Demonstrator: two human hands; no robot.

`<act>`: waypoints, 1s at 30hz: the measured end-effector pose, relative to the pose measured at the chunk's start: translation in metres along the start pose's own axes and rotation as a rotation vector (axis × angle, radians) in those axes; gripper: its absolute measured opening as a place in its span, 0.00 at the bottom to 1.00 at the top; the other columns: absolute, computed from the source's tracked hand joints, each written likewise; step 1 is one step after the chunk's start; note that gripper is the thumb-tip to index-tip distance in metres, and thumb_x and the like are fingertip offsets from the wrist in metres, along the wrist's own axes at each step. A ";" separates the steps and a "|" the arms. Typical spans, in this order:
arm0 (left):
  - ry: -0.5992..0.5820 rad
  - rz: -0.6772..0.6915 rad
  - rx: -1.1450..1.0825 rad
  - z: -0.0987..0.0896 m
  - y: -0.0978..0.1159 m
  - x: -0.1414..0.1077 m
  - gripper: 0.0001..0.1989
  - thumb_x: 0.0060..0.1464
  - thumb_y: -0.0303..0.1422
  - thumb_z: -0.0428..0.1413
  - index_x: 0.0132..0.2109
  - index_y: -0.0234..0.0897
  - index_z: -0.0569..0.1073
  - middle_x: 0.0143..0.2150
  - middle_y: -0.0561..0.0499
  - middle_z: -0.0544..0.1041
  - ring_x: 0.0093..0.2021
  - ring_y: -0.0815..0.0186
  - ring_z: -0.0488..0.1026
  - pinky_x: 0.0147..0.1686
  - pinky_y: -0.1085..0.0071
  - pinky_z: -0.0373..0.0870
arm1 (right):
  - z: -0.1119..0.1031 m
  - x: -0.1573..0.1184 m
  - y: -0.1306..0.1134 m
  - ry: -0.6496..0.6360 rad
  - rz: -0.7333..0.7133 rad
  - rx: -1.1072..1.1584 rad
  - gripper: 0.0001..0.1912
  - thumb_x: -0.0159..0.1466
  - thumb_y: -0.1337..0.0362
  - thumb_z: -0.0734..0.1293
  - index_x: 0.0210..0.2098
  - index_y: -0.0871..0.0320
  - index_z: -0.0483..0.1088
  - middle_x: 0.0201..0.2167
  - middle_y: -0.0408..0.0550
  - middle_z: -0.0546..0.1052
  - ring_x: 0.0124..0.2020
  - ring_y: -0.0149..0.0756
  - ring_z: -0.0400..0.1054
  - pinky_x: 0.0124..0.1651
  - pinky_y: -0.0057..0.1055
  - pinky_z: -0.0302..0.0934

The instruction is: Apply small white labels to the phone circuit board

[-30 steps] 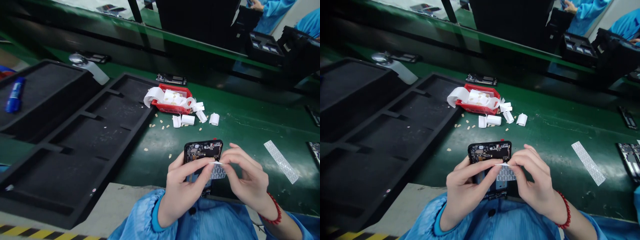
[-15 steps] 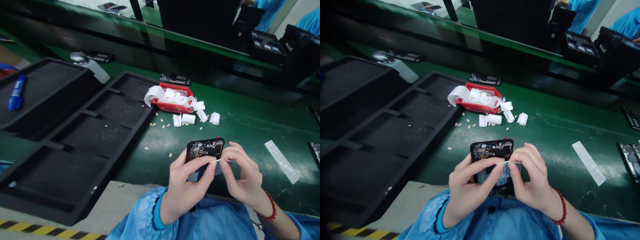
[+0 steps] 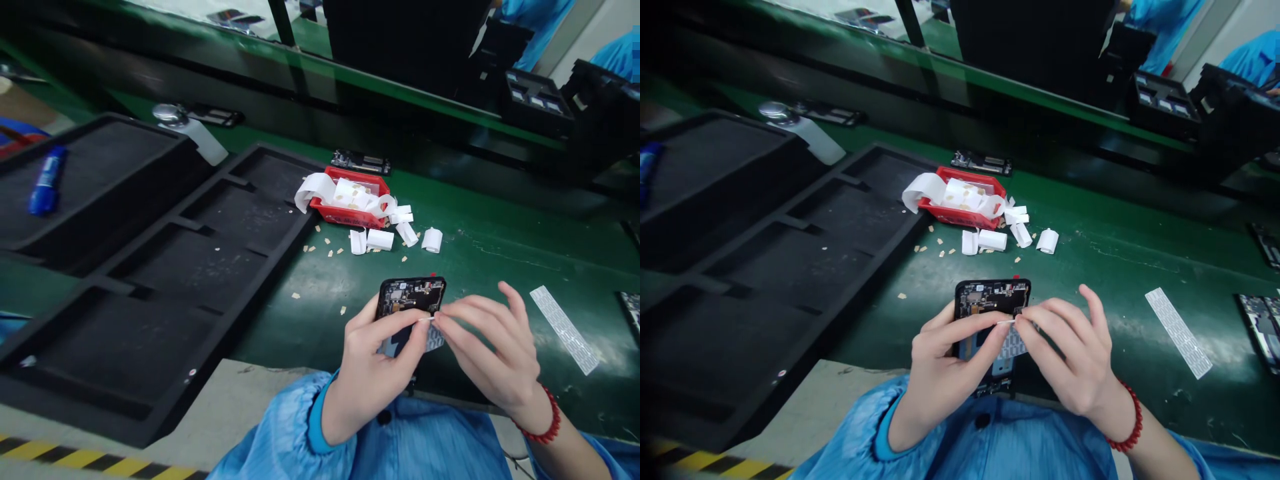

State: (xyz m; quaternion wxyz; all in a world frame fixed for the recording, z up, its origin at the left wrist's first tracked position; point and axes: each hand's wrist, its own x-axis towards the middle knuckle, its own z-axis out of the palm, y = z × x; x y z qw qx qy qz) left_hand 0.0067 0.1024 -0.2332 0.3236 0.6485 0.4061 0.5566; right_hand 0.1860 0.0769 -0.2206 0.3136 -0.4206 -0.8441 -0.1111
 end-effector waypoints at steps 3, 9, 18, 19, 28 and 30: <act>-0.002 -0.021 -0.001 0.001 -0.002 -0.002 0.07 0.55 0.21 0.62 0.35 0.35 0.83 0.35 0.50 0.81 0.32 0.71 0.80 0.35 0.80 0.78 | -0.001 -0.004 0.003 -0.050 -0.071 0.047 0.12 0.71 0.75 0.60 0.46 0.65 0.76 0.41 0.56 0.83 0.45 0.40 0.77 0.67 0.47 0.59; 0.010 -0.036 -0.024 0.000 -0.005 -0.004 0.07 0.55 0.22 0.62 0.35 0.36 0.83 0.35 0.50 0.82 0.31 0.70 0.80 0.34 0.78 0.78 | 0.008 -0.007 0.007 -0.006 -0.091 0.067 0.11 0.72 0.73 0.60 0.44 0.63 0.74 0.40 0.54 0.84 0.43 0.39 0.79 0.55 0.40 0.72; 0.018 -0.097 -0.014 0.000 -0.009 -0.001 0.06 0.55 0.23 0.62 0.32 0.34 0.83 0.33 0.49 0.82 0.30 0.72 0.79 0.33 0.82 0.76 | 0.016 -0.006 0.007 -0.017 0.090 0.243 0.09 0.71 0.73 0.59 0.38 0.56 0.67 0.42 0.52 0.81 0.46 0.36 0.76 0.62 0.46 0.65; 0.020 -0.106 -0.020 0.000 -0.009 0.000 0.06 0.55 0.24 0.62 0.32 0.34 0.83 0.33 0.49 0.82 0.30 0.72 0.79 0.33 0.83 0.75 | 0.015 -0.006 0.008 -0.018 0.107 0.262 0.08 0.71 0.73 0.59 0.38 0.56 0.66 0.43 0.52 0.80 0.47 0.36 0.76 0.62 0.46 0.65; 0.013 -0.149 -0.068 0.002 -0.013 -0.003 0.06 0.54 0.23 0.63 0.32 0.35 0.84 0.33 0.50 0.82 0.31 0.72 0.80 0.35 0.82 0.76 | 0.020 0.000 0.009 0.029 0.014 0.087 0.06 0.67 0.74 0.70 0.41 0.58 0.73 0.44 0.54 0.82 0.46 0.39 0.76 0.63 0.48 0.64; 0.012 -0.153 -0.065 0.002 -0.013 -0.003 0.06 0.54 0.23 0.63 0.33 0.35 0.84 0.34 0.49 0.82 0.32 0.71 0.80 0.36 0.82 0.76 | 0.020 0.002 0.009 0.034 -0.006 0.077 0.05 0.67 0.74 0.70 0.40 0.60 0.73 0.43 0.54 0.83 0.44 0.39 0.76 0.62 0.47 0.63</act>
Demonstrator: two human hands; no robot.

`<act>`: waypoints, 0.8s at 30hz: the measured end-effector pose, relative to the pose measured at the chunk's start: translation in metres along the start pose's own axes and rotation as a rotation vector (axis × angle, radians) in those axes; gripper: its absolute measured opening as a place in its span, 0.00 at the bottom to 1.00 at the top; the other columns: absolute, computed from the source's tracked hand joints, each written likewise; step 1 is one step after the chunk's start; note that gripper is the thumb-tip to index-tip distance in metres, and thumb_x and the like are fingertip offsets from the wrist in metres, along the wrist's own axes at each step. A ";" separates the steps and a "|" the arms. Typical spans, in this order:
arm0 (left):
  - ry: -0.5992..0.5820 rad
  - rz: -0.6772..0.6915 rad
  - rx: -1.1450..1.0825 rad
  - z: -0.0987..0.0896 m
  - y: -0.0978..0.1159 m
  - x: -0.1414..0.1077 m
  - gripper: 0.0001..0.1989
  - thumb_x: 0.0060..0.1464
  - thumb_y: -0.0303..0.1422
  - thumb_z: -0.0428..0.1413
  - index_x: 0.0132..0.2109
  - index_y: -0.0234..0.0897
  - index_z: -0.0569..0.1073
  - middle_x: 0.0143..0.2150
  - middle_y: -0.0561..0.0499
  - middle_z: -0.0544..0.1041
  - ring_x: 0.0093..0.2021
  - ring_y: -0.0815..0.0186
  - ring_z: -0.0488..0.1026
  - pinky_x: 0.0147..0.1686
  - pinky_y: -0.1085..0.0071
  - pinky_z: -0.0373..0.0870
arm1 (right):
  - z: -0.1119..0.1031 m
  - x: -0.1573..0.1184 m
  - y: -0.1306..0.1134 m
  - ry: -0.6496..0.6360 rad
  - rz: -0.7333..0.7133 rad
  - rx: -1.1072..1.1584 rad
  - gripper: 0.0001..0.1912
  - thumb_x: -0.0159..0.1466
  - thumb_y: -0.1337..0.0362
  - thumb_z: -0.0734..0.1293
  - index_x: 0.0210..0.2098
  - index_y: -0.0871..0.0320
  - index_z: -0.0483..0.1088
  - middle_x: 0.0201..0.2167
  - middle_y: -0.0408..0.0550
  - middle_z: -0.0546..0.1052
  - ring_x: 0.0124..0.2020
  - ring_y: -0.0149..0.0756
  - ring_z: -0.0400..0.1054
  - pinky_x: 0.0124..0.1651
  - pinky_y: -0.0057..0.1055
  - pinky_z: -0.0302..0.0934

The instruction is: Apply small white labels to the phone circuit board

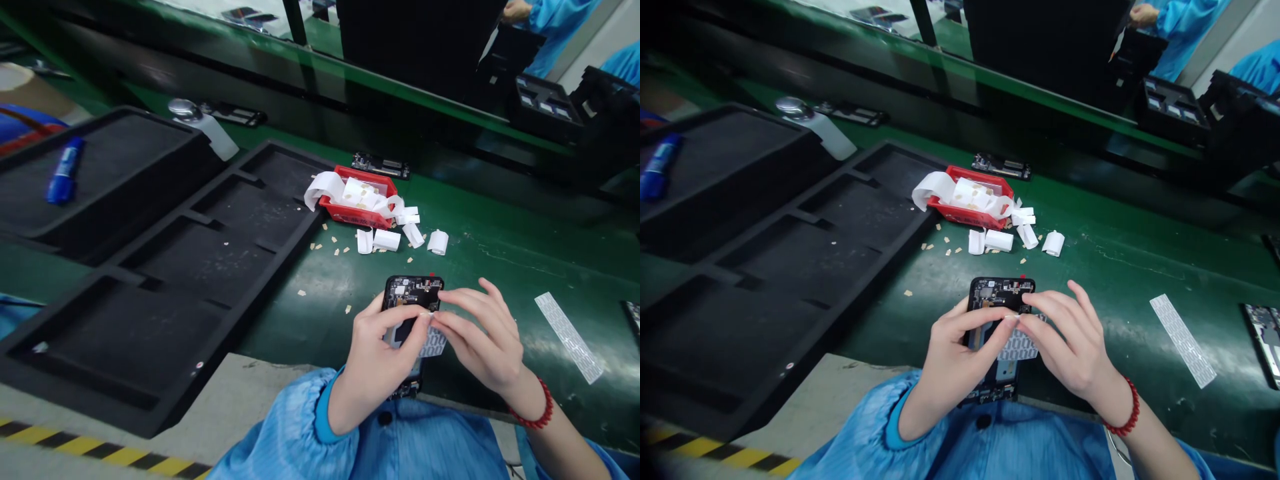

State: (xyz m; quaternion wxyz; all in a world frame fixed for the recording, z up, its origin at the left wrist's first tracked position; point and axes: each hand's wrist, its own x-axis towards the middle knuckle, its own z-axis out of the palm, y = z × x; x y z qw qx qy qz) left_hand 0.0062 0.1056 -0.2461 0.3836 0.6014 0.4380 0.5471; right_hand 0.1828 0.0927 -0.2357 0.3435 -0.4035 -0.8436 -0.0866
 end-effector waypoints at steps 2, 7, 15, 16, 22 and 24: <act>-0.003 -0.005 0.003 0.000 0.001 0.001 0.06 0.54 0.23 0.63 0.33 0.35 0.84 0.34 0.49 0.83 0.32 0.71 0.80 0.36 0.82 0.76 | 0.000 0.001 0.001 -0.008 -0.013 -0.014 0.04 0.68 0.75 0.68 0.39 0.61 0.72 0.42 0.55 0.83 0.44 0.39 0.77 0.62 0.46 0.63; 0.004 0.002 0.002 0.001 0.002 0.003 0.06 0.54 0.24 0.62 0.32 0.35 0.84 0.33 0.49 0.82 0.30 0.71 0.80 0.34 0.82 0.76 | 0.004 -0.003 0.006 -0.023 -0.097 -0.076 0.06 0.71 0.74 0.64 0.40 0.61 0.72 0.43 0.56 0.83 0.46 0.41 0.77 0.63 0.48 0.62; -0.043 -0.139 0.099 0.003 -0.011 0.001 0.08 0.57 0.30 0.59 0.33 0.36 0.83 0.34 0.48 0.82 0.32 0.66 0.80 0.33 0.74 0.77 | 0.003 -0.009 0.007 -0.049 0.046 0.097 0.09 0.72 0.73 0.58 0.38 0.55 0.65 0.46 0.53 0.78 0.51 0.37 0.73 0.67 0.49 0.58; -0.058 -0.157 0.115 0.003 -0.016 0.002 0.09 0.57 0.31 0.59 0.34 0.36 0.84 0.35 0.47 0.82 0.33 0.65 0.80 0.33 0.72 0.77 | 0.000 -0.007 0.008 -0.061 0.094 0.151 0.08 0.72 0.73 0.57 0.39 0.55 0.64 0.47 0.54 0.77 0.52 0.38 0.72 0.67 0.49 0.59; -0.173 -0.185 0.202 -0.016 -0.044 0.019 0.10 0.59 0.33 0.58 0.42 0.38 0.84 0.42 0.43 0.84 0.44 0.54 0.82 0.47 0.59 0.78 | -0.004 0.027 0.021 -0.291 0.203 0.323 0.06 0.73 0.71 0.57 0.39 0.55 0.59 0.53 0.57 0.70 0.56 0.41 0.68 0.54 0.41 0.67; -0.188 -0.149 0.217 -0.029 -0.041 0.022 0.15 0.62 0.29 0.53 0.49 0.38 0.83 0.48 0.43 0.84 0.49 0.55 0.81 0.51 0.59 0.77 | 0.003 0.044 0.023 -0.358 0.134 0.331 0.06 0.74 0.72 0.56 0.40 0.55 0.58 0.52 0.58 0.70 0.56 0.43 0.68 0.54 0.43 0.67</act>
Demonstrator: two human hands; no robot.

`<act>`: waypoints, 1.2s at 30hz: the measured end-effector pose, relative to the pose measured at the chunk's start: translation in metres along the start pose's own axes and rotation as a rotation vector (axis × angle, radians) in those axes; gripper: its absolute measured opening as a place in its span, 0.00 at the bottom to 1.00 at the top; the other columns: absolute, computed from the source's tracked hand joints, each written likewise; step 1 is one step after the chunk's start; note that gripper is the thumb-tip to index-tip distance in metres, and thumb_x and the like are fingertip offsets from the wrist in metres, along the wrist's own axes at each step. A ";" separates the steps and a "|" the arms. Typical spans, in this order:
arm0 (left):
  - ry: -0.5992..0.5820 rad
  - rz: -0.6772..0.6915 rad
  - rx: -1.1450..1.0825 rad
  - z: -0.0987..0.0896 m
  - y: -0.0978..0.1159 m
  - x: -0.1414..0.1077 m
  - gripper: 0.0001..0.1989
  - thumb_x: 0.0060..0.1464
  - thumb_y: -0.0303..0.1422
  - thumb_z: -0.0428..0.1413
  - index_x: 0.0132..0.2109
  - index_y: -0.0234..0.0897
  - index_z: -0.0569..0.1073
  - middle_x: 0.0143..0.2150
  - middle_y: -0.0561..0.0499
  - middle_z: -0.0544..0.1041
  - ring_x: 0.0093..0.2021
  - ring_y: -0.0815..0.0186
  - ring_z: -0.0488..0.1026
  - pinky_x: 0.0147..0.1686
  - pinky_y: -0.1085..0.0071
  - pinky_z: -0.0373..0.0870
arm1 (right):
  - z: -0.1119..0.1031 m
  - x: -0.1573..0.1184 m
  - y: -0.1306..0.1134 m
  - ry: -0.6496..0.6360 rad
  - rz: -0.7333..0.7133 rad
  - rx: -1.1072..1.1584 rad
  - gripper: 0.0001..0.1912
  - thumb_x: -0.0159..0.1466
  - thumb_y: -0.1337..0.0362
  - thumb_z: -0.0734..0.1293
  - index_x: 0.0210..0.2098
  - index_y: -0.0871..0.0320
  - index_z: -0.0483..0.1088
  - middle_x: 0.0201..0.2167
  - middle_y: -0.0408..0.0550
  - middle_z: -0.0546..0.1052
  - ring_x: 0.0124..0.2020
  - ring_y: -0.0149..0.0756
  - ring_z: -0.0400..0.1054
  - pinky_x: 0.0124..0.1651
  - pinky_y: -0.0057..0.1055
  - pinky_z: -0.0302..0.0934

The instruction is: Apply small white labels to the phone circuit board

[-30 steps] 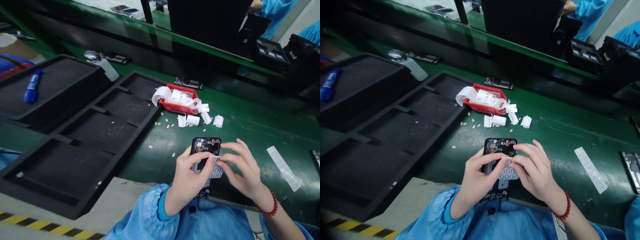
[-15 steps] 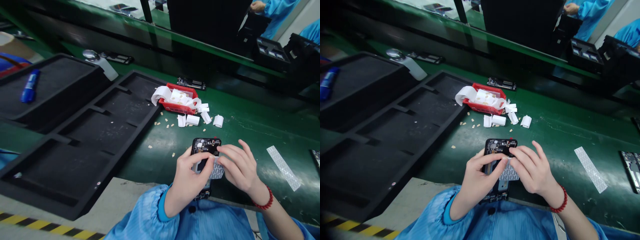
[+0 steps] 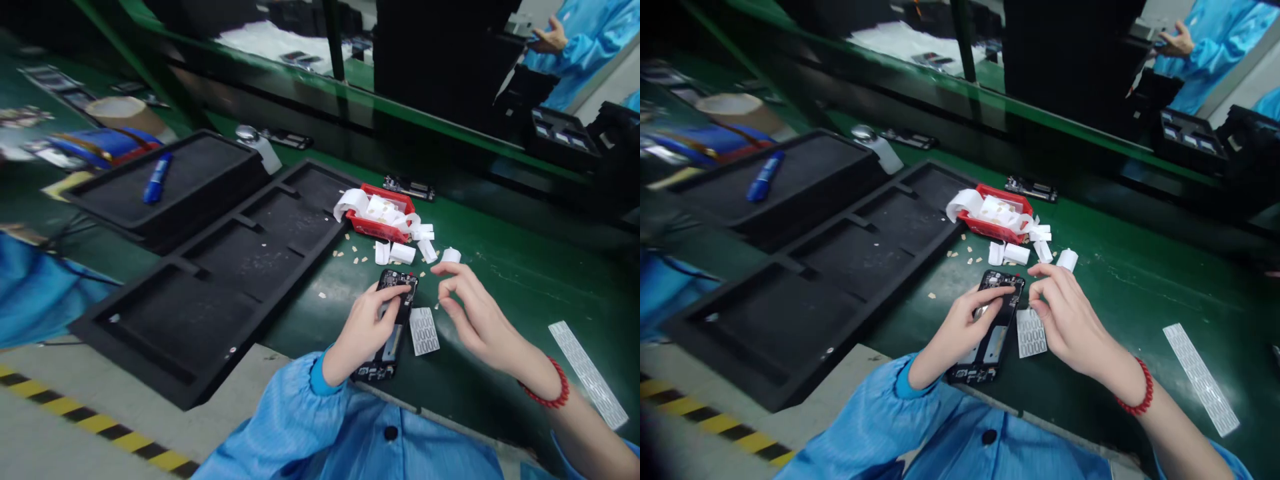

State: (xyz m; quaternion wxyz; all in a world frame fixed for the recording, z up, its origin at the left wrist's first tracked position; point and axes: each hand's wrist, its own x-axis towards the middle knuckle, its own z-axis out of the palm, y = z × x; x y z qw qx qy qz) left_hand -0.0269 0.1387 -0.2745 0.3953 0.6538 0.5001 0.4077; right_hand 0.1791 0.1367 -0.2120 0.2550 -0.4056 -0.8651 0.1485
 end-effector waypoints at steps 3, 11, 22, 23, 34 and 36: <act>-0.021 0.083 0.018 -0.017 0.010 -0.013 0.20 0.64 0.27 0.50 0.58 0.40 0.78 0.55 0.45 0.81 0.53 0.59 0.80 0.53 0.63 0.76 | 0.006 0.027 -0.003 -0.045 -0.124 -0.023 0.07 0.74 0.72 0.55 0.40 0.56 0.58 0.52 0.58 0.71 0.54 0.45 0.69 0.52 0.45 0.68; 0.000 0.086 -0.096 -0.013 0.025 -0.047 0.24 0.66 0.26 0.51 0.67 0.42 0.69 0.64 0.47 0.76 0.63 0.59 0.74 0.63 0.63 0.72 | 0.015 0.033 -0.015 0.140 -0.099 0.144 0.05 0.74 0.68 0.61 0.48 0.55 0.67 0.55 0.56 0.73 0.56 0.42 0.70 0.57 0.41 0.67; -0.057 0.012 -0.362 0.002 0.037 -0.046 0.26 0.66 0.27 0.52 0.70 0.43 0.65 0.70 0.47 0.69 0.69 0.60 0.66 0.70 0.62 0.62 | 0.027 0.016 -0.027 0.265 0.226 0.516 0.09 0.69 0.63 0.68 0.31 0.57 0.75 0.55 0.55 0.76 0.58 0.45 0.73 0.55 0.38 0.70; -0.052 -0.058 -0.447 0.004 0.035 -0.044 0.28 0.65 0.28 0.54 0.70 0.44 0.63 0.68 0.47 0.71 0.66 0.60 0.70 0.68 0.63 0.64 | 0.025 0.015 -0.028 0.297 0.211 0.494 0.09 0.69 0.64 0.68 0.31 0.57 0.75 0.54 0.55 0.76 0.57 0.44 0.73 0.55 0.38 0.69; -0.213 -0.683 -1.180 0.028 0.016 -0.019 0.20 0.51 0.47 0.57 0.36 0.31 0.77 0.33 0.39 0.82 0.42 0.46 0.82 0.48 0.52 0.77 | 0.050 -0.007 -0.025 0.347 0.173 0.297 0.08 0.70 0.70 0.62 0.32 0.57 0.67 0.23 0.39 0.70 0.21 0.26 0.65 0.23 0.22 0.59; -0.226 -0.675 -1.211 0.028 0.023 -0.025 0.22 0.52 0.49 0.54 0.38 0.32 0.78 0.35 0.39 0.83 0.45 0.46 0.82 0.49 0.52 0.76 | 0.052 -0.009 -0.019 0.348 0.210 0.306 0.09 0.71 0.69 0.62 0.33 0.57 0.66 0.23 0.39 0.69 0.20 0.26 0.63 0.20 0.21 0.56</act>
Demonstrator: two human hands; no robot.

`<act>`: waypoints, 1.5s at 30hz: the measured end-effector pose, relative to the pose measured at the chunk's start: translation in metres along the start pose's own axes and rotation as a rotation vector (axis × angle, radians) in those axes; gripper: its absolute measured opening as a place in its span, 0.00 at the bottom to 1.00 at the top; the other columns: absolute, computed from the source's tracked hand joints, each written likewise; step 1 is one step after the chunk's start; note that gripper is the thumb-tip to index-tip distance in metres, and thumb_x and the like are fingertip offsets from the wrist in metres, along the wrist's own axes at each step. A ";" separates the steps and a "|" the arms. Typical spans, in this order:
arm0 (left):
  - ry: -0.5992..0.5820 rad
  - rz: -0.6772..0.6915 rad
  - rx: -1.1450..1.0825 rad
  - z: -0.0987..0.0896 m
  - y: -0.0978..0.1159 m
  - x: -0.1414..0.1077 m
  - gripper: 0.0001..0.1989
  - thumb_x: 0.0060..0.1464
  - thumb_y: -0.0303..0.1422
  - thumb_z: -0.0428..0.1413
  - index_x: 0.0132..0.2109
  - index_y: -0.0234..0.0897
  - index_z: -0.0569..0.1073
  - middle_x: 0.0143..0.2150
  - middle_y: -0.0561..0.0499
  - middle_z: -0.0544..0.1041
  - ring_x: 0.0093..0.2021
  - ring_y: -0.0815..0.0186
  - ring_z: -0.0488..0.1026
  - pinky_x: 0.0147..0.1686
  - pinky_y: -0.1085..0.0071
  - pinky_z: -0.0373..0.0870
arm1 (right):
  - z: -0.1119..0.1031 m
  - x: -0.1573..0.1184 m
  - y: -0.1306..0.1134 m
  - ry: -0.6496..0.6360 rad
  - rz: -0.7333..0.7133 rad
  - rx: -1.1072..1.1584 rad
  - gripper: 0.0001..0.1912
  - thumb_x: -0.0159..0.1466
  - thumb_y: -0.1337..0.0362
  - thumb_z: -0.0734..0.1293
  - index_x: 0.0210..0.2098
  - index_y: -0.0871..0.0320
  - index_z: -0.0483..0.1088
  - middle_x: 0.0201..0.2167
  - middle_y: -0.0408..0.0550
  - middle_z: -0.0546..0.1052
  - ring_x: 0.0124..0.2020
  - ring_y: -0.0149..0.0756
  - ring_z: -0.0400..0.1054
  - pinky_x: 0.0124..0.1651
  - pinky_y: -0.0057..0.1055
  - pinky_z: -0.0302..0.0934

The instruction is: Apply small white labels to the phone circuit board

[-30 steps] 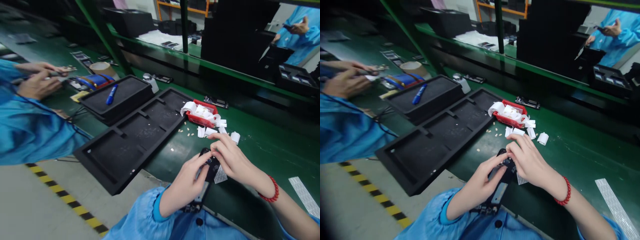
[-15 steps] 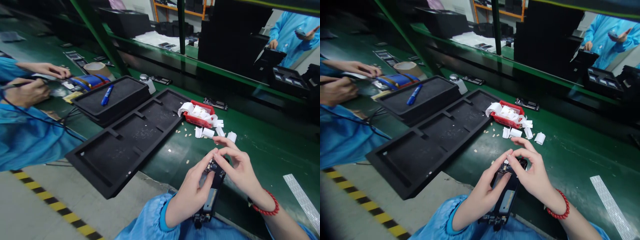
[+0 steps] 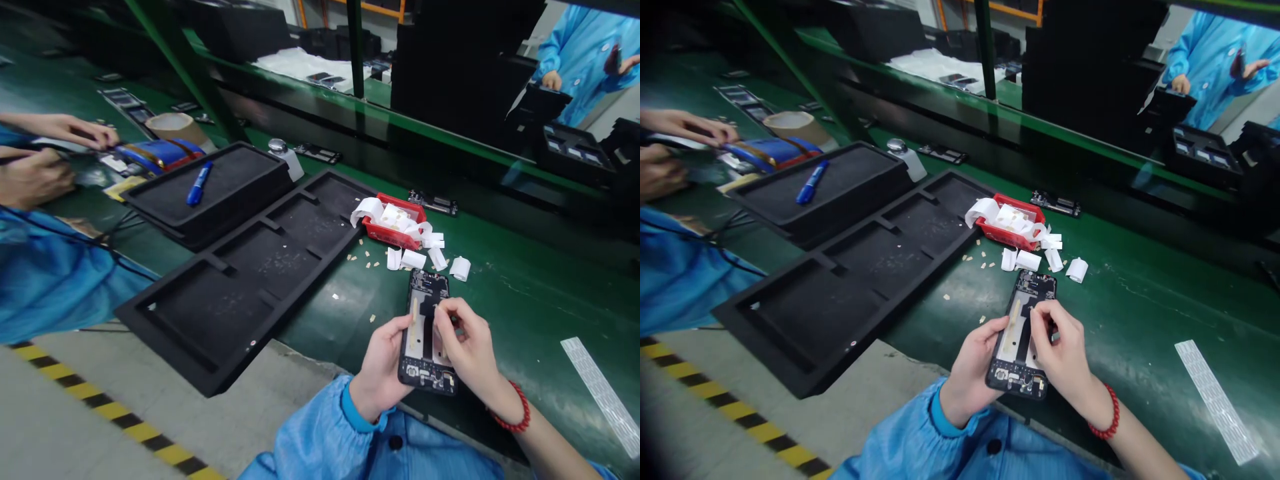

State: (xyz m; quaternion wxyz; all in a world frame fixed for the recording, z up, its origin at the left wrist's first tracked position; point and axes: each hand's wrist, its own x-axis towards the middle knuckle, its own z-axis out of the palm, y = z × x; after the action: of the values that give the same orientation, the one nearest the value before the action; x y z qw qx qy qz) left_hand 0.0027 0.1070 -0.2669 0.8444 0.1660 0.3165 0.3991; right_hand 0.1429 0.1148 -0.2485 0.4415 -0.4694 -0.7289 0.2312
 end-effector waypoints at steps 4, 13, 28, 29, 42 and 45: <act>-0.029 0.027 -0.019 0.008 -0.002 -0.013 0.26 0.51 0.50 0.54 0.46 0.34 0.80 0.41 0.42 0.83 0.49 0.45 0.80 0.50 0.52 0.76 | -0.015 0.000 -0.011 -0.114 0.028 0.055 0.10 0.72 0.68 0.62 0.32 0.57 0.66 0.27 0.42 0.71 0.25 0.28 0.67 0.25 0.22 0.61; -0.236 0.428 0.392 0.020 0.003 -0.026 0.29 0.67 0.49 0.46 0.68 0.42 0.66 0.65 0.47 0.73 0.67 0.51 0.67 0.67 0.58 0.63 | -0.044 0.006 -0.043 -0.250 -0.042 0.130 0.09 0.70 0.73 0.63 0.34 0.55 0.64 0.30 0.41 0.72 0.32 0.28 0.67 0.35 0.24 0.63; -0.227 0.457 0.659 0.015 0.003 -0.033 0.28 0.71 0.45 0.46 0.72 0.44 0.57 0.69 0.50 0.67 0.70 0.58 0.60 0.71 0.64 0.53 | -0.045 0.008 -0.048 -0.264 -0.103 0.101 0.09 0.68 0.74 0.64 0.33 0.55 0.64 0.28 0.42 0.73 0.31 0.31 0.69 0.34 0.27 0.65; -0.226 0.457 0.659 0.015 0.003 -0.034 0.28 0.71 0.46 0.46 0.72 0.44 0.57 0.69 0.49 0.67 0.70 0.58 0.60 0.71 0.64 0.53 | -0.045 0.009 -0.048 -0.266 -0.106 0.099 0.09 0.68 0.74 0.64 0.34 0.55 0.63 0.28 0.42 0.73 0.31 0.31 0.69 0.35 0.27 0.65; -0.192 0.438 0.633 0.019 0.006 -0.035 0.28 0.72 0.48 0.43 0.71 0.41 0.59 0.69 0.48 0.67 0.69 0.58 0.62 0.70 0.65 0.55 | -0.044 0.008 -0.050 -0.268 -0.101 0.087 0.10 0.68 0.75 0.64 0.34 0.56 0.63 0.29 0.39 0.72 0.31 0.27 0.67 0.36 0.25 0.63; -0.207 0.455 0.604 0.021 0.007 -0.033 0.26 0.72 0.46 0.43 0.70 0.40 0.61 0.67 0.48 0.69 0.67 0.58 0.64 0.68 0.64 0.57 | -0.044 0.009 -0.049 -0.255 -0.097 0.063 0.10 0.68 0.75 0.64 0.33 0.56 0.63 0.29 0.40 0.73 0.31 0.27 0.68 0.35 0.25 0.63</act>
State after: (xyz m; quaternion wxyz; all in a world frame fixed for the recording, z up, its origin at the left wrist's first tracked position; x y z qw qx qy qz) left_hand -0.0030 0.0853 -0.2348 0.6747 0.5127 0.2878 0.4462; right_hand 0.1555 0.0977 -0.1861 0.3703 -0.3863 -0.7933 0.2903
